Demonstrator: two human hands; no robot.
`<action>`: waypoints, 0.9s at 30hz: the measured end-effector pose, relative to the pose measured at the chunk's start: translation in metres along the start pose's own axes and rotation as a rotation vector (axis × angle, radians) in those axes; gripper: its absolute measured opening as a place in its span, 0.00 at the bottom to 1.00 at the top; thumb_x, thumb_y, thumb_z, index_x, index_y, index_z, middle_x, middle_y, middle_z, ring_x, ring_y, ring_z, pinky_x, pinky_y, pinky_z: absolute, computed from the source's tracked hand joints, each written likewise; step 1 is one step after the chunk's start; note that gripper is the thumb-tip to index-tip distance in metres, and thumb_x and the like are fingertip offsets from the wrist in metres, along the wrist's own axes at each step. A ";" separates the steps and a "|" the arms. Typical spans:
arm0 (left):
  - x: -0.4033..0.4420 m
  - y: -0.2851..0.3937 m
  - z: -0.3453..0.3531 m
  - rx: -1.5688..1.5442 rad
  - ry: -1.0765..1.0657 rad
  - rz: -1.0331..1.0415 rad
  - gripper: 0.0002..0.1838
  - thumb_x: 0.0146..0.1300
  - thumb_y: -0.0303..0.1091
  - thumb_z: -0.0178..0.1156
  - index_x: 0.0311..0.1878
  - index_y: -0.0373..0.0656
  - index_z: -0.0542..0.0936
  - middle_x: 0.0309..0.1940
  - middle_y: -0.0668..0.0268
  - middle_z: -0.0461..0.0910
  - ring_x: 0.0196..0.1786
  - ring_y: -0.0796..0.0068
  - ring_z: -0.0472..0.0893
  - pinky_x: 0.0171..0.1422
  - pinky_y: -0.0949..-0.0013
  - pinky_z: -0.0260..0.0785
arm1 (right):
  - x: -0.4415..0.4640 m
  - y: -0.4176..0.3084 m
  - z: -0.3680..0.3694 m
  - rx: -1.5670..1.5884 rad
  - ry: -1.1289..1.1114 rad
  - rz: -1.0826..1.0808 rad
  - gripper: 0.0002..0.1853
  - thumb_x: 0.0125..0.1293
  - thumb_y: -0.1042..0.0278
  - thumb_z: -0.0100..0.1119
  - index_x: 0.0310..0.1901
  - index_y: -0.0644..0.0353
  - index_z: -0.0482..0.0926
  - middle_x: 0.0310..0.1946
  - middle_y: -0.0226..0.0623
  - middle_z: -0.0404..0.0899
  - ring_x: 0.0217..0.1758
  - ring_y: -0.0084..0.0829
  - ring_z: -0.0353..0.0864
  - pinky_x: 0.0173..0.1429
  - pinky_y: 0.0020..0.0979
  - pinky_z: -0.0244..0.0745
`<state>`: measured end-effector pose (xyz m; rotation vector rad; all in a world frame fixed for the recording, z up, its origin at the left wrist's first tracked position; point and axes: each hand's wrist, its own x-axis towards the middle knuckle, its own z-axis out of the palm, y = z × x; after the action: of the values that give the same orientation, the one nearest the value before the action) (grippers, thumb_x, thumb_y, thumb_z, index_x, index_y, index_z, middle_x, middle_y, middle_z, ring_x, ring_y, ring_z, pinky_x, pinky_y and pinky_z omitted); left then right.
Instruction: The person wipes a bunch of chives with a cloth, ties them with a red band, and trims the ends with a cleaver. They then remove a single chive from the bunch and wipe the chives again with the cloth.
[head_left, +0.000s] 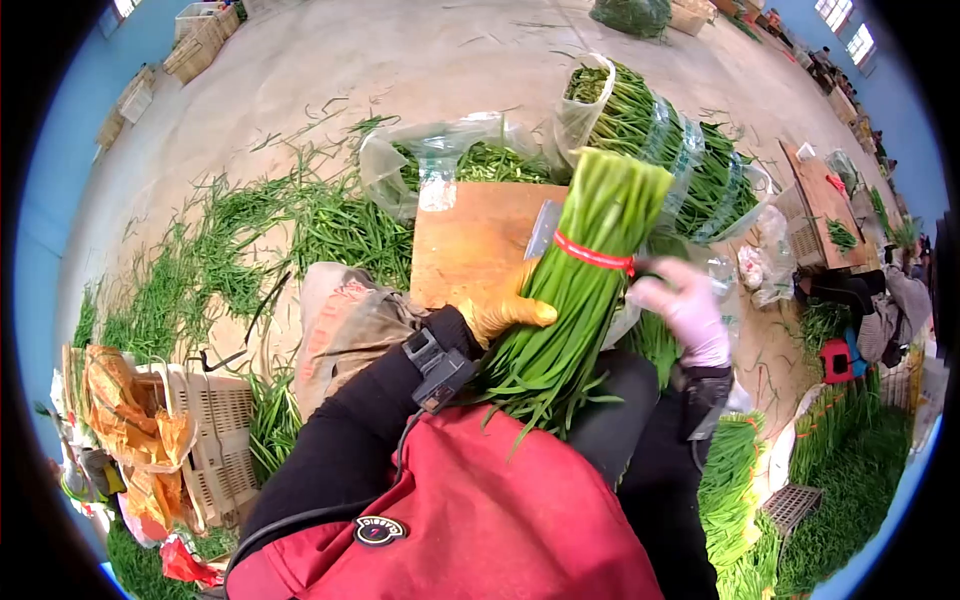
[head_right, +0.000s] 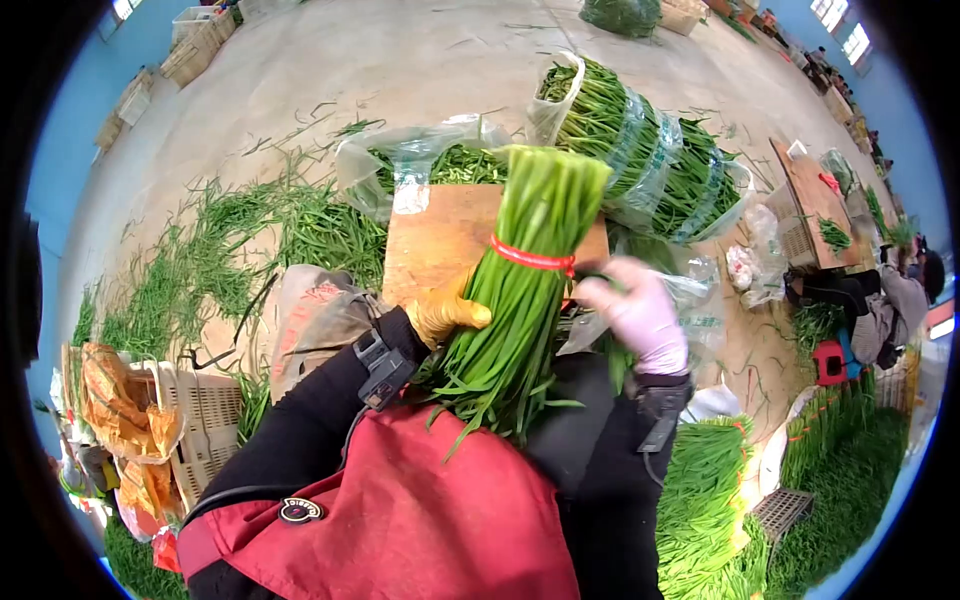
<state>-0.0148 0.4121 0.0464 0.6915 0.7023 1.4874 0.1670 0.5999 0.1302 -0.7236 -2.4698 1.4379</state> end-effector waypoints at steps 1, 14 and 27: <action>0.002 0.000 0.003 0.024 0.002 0.012 0.50 0.46 0.43 0.77 0.71 0.41 0.62 0.60 0.63 0.76 0.60 0.69 0.76 0.68 0.63 0.67 | 0.004 -0.010 -0.010 0.143 0.158 -0.097 0.16 0.61 0.71 0.65 0.50 0.65 0.82 0.49 0.37 0.83 0.50 0.24 0.80 0.57 0.29 0.73; -0.005 -0.011 0.009 0.129 0.122 0.083 0.47 0.47 0.32 0.79 0.69 0.34 0.63 0.55 0.62 0.77 0.56 0.74 0.76 0.63 0.67 0.69 | 0.043 -0.115 -0.002 -0.526 0.255 -0.696 0.06 0.59 0.72 0.64 0.38 0.60 0.86 0.36 0.39 0.85 0.40 0.37 0.81 0.49 0.35 0.75; -0.002 -0.001 0.012 0.152 0.139 0.091 0.49 0.44 0.38 0.82 0.66 0.33 0.63 0.54 0.61 0.76 0.57 0.72 0.76 0.64 0.67 0.68 | 0.071 -0.120 -0.048 -0.236 0.445 -0.718 0.07 0.69 0.73 0.59 0.40 0.67 0.83 0.38 0.38 0.87 0.41 0.23 0.83 0.46 0.24 0.79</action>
<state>-0.0047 0.4105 0.0530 0.7490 0.9073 1.5885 0.0876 0.6227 0.2517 -0.1180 -2.2046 0.6503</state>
